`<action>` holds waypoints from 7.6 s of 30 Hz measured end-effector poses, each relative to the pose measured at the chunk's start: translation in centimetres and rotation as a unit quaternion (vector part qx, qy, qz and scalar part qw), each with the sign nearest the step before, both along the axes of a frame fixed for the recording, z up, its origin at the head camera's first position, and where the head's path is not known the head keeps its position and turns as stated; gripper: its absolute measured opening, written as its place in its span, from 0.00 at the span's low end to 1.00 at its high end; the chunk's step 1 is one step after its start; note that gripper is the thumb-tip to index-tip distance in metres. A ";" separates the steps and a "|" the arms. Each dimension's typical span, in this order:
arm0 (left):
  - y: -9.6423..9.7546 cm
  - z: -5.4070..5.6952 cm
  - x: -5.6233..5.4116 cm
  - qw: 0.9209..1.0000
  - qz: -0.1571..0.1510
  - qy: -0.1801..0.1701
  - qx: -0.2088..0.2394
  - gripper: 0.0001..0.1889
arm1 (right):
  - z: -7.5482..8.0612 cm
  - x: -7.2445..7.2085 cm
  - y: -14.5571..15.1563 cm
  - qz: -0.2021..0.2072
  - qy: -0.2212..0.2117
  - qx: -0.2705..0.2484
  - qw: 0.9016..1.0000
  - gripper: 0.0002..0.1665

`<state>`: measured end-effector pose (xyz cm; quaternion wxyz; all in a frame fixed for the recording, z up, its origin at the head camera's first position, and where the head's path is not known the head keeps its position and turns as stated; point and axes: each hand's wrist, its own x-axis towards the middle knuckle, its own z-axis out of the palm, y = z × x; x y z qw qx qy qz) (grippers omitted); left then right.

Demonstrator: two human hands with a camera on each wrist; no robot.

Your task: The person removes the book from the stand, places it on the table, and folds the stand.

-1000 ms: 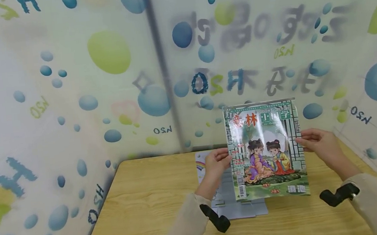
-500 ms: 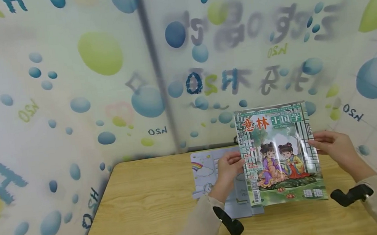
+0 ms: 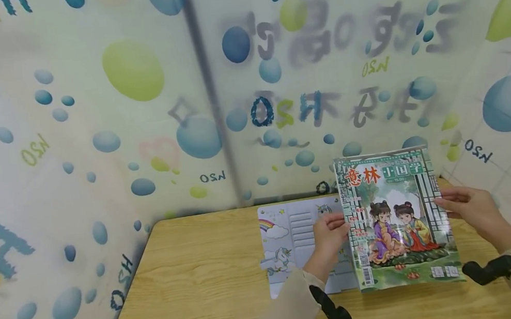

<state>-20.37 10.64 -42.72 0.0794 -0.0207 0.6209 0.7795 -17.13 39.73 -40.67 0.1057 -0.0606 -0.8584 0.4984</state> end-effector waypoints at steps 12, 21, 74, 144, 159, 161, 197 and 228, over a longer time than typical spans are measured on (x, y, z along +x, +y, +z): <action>2.6 -0.8 1.1 0.999 0.015 -0.033 -0.007 0.09 | -1.4 0.6 3.1 0.013 -0.040 -0.011 0.999 0.28; 4.5 -2.0 2.1 0.999 0.026 -0.035 -0.006 0.10 | -3.4 1.1 5.3 0.008 -0.073 -0.020 0.997 0.32; 7.4 -9.0 4.5 0.984 0.014 -0.172 -0.035 0.12 | -11.7 2.5 7.1 -0.091 -0.221 -0.071 0.968 0.49; -11.8 -0.4 0.4 0.973 -0.175 -0.040 -0.144 0.14 | -2.5 -1.8 -14.2 0.190 -0.007 -0.062 0.980 0.24; -19.9 0.3 -2.0 0.978 -0.107 -0.032 -0.178 0.17 | -2.8 -3.1 -15.2 0.126 -0.031 -0.065 0.989 0.28; -20.5 0.1 -2.2 0.979 -0.092 -0.032 -0.178 0.17 | -3.3 -3.6 -14.9 0.112 -0.040 -0.066 0.991 0.28; -18.3 -3.7 -5.1 0.994 0.001 -0.037 -0.102 0.15 | -12.3 -8.2 -14.3 0.057 -0.025 -0.215 0.975 0.28; -18.3 -4.2 -1.2 0.998 0.026 -0.025 -0.053 0.11 | -6.4 -9.3 -17.3 0.106 -0.027 -0.130 0.985 0.20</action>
